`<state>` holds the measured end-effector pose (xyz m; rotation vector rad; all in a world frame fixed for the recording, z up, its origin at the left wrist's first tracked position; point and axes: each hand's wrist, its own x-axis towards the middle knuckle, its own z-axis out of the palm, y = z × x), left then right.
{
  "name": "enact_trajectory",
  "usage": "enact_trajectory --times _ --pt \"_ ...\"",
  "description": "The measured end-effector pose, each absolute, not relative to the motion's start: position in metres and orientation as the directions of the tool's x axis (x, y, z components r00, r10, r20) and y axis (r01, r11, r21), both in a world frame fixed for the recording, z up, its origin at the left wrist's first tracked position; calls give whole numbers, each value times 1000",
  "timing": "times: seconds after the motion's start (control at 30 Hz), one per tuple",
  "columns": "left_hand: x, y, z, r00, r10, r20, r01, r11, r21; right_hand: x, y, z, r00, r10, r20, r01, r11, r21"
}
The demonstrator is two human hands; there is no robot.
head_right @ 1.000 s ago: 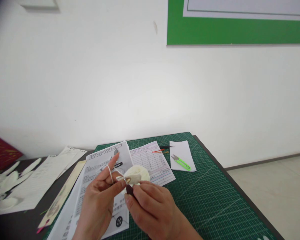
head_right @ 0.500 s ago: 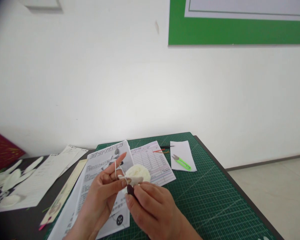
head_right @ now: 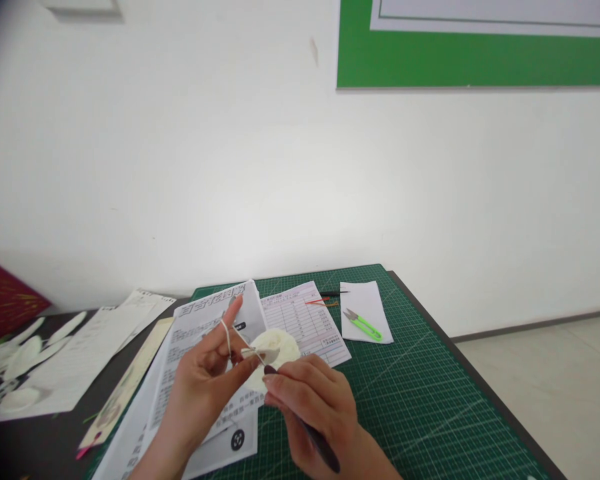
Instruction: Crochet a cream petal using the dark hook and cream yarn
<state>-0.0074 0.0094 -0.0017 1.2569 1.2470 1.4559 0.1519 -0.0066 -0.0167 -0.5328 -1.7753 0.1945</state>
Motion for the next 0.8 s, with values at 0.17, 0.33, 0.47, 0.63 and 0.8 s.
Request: enact_trajectory --times 0.17,0.33,0.47,0.63,0.8 --pt "-15 12 0 -31 997 69 -44 -70 997 160 -7 -11 -149 558 816 146 829 -540" --pt "-20 11 9 155 986 -67 -146 90 985 167 -5 -16 -97 728 679 -36 679 -733" --pt "-25 10 10 269 955 -124 -189 178 966 168 -2 -18 -27 857 514 -255 491 -833" --pt "-27 11 7 343 928 -145 -133 201 971 166 6 -17 -19 945 327 -488 277 -828" --pt "-22 12 5 238 971 33 5 -35 999 158 15 -19 -70 998 3 -656 -43 -754"
